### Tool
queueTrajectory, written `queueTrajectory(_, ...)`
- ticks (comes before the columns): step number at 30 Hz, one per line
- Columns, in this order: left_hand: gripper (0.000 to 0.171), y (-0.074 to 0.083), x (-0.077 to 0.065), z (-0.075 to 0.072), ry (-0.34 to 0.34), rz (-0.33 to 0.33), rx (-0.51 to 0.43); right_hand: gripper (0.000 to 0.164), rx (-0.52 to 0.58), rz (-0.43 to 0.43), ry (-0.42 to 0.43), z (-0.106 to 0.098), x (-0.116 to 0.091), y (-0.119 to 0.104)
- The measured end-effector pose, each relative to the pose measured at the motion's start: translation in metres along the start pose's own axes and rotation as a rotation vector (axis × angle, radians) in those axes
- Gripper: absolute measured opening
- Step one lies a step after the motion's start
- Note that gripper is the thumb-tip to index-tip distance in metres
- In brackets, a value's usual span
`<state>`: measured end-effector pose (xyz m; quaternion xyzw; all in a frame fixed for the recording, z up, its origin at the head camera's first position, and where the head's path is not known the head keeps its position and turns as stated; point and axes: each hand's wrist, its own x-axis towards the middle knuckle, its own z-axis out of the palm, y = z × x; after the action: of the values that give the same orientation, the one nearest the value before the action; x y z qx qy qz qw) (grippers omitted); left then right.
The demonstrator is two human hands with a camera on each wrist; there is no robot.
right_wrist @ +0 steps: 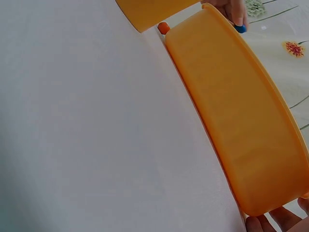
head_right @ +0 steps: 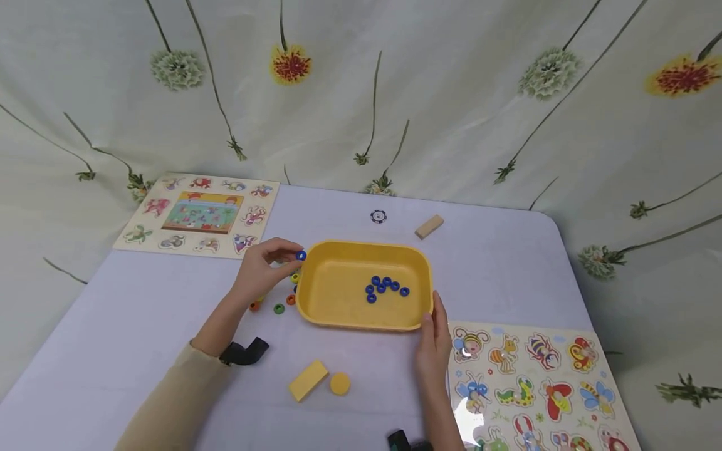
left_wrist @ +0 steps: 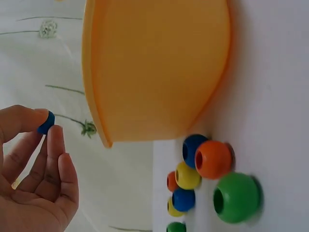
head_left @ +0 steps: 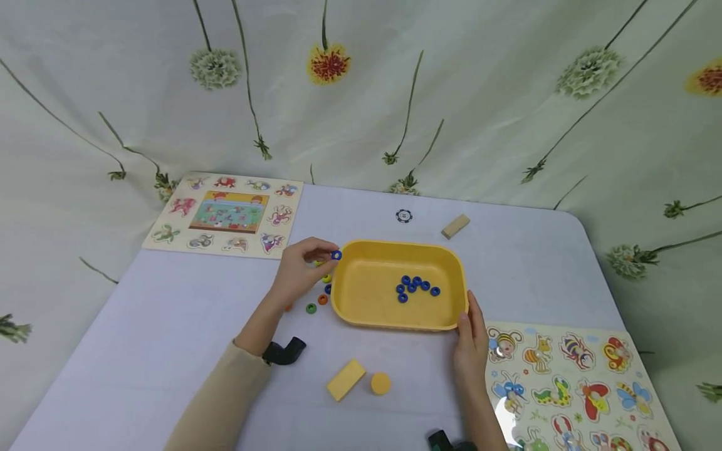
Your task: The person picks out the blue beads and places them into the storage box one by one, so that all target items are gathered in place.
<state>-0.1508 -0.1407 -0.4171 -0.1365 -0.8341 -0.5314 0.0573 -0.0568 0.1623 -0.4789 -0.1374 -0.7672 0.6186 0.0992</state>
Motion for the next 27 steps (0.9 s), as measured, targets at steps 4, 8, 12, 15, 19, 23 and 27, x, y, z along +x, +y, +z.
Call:
queueTrajectory(4, 0.021, 0.012, 0.014, 0.016, -0.069, -0.019, -0.021, 0.040, 0.003, -0.002, -0.004, 0.000, 0.001, 0.000)
queueTrajectory(8, 0.020, 0.019, 0.024, 0.038, -0.125, -0.016, 0.028, 0.041, -0.001, -0.007, -0.005, -0.001, 0.001, 0.000)
queueTrajectory(12, 0.018, 0.019, 0.034, 0.062, -0.196, -0.009, 0.091, 0.041, -0.005, -0.015, 0.000, -0.001, 0.001, 0.001)
queueTrajectory(15, 0.017, 0.017, 0.040, 0.077, -0.264, -0.028, 0.144, 0.040, 0.010, -0.025, 0.001, -0.001, 0.002, 0.002)
queueTrajectory(19, 0.016, 0.013, 0.046, 0.092, -0.350, -0.060, 0.230, 0.040, 0.032, -0.040, 0.000, 0.000, 0.002, 0.003)
queueTrajectory(23, 0.016, 0.011, 0.050, 0.103, -0.414, -0.036, 0.259, 0.040, 0.019, -0.034, 0.001, 0.000, 0.002, 0.003)
queueTrajectory(27, 0.015, 0.009, 0.052, 0.111, -0.459, 0.011, 0.309, 0.040, 0.007, -0.031, 0.010, -0.001, 0.002, 0.003)
